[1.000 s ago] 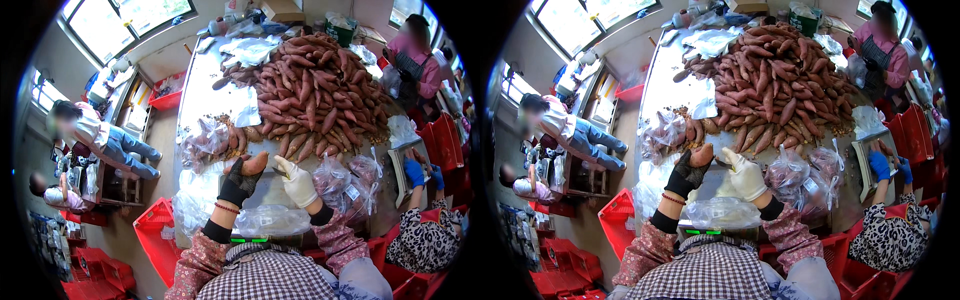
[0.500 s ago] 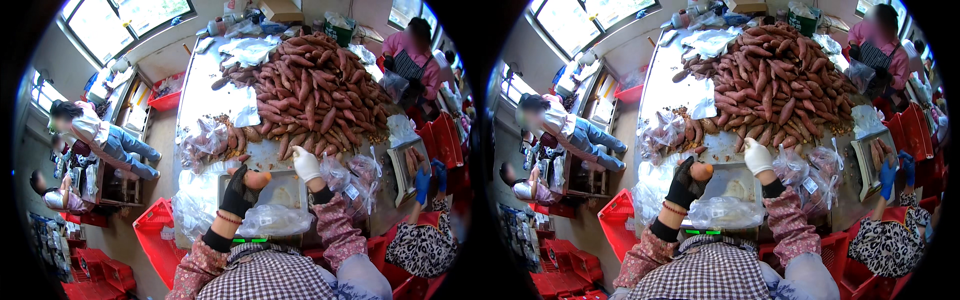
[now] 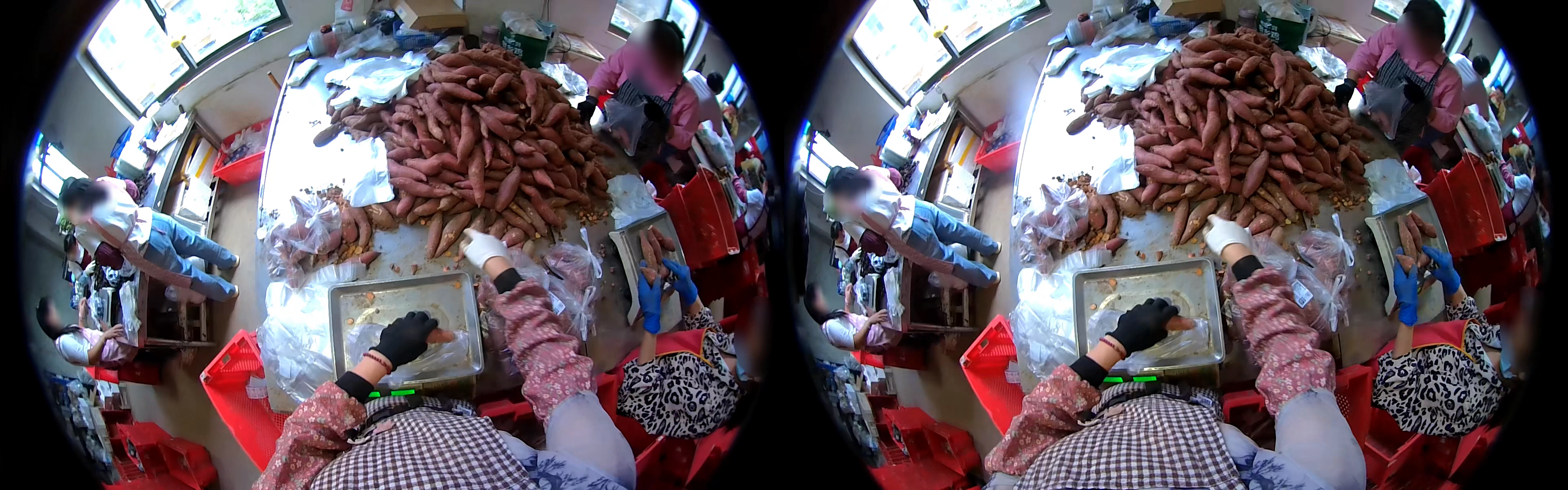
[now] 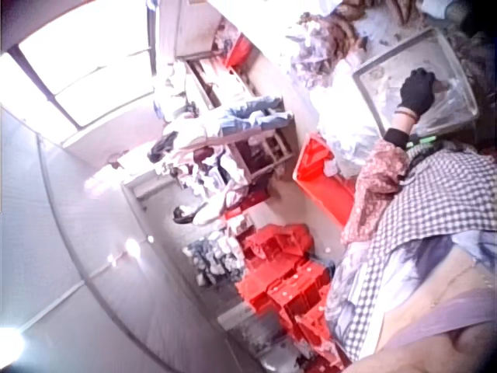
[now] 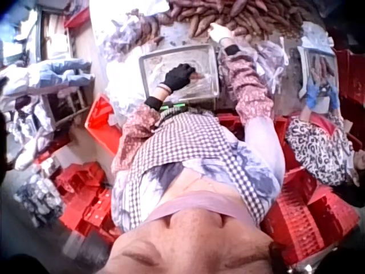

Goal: The person sorts sweet potatoes from a large pile on a table, places them into plastic bags, weighs the bags on a digital scale, and sets the filled bags aside. The person repeats this process continuously while other workers perform similar tasks nearby.

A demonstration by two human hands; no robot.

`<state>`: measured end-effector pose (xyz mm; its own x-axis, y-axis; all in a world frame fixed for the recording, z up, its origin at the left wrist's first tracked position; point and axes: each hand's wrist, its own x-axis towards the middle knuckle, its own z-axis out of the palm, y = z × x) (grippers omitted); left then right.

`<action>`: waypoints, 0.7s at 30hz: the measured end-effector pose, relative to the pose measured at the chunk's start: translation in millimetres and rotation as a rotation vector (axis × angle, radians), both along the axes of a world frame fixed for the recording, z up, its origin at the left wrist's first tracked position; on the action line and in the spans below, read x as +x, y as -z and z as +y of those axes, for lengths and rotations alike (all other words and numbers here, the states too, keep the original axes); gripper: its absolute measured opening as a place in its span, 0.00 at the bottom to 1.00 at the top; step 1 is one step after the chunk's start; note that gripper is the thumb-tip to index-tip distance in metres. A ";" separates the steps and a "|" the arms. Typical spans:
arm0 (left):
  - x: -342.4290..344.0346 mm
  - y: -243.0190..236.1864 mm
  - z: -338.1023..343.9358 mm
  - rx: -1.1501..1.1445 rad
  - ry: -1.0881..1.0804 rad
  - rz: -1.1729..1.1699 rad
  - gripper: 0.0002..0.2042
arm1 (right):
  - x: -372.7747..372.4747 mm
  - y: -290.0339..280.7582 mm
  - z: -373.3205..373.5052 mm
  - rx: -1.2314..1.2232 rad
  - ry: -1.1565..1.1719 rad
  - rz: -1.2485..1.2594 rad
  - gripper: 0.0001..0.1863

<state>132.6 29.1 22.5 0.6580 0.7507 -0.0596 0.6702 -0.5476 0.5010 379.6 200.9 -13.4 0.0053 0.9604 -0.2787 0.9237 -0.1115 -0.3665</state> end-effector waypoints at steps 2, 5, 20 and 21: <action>1.5 7.5 -3.0 0.042 0.035 0.068 0.19 | -9.3 12.6 1.1 -0.123 -0.019 -0.031 0.28; -11.7 -11.7 -10.9 -0.001 -0.001 -0.044 0.24 | -18.9 28.1 1.6 -0.026 0.072 0.033 0.24; -9.1 -4.4 52.9 -1.046 -0.682 -1.464 0.16 | -45.1 -118.8 -134.6 -0.591 -0.086 1.457 0.16; -4.7 -8.3 57.7 -0.923 -0.728 -1.399 0.15 | -46.5 -113.8 -131.9 -0.428 -0.030 1.357 0.16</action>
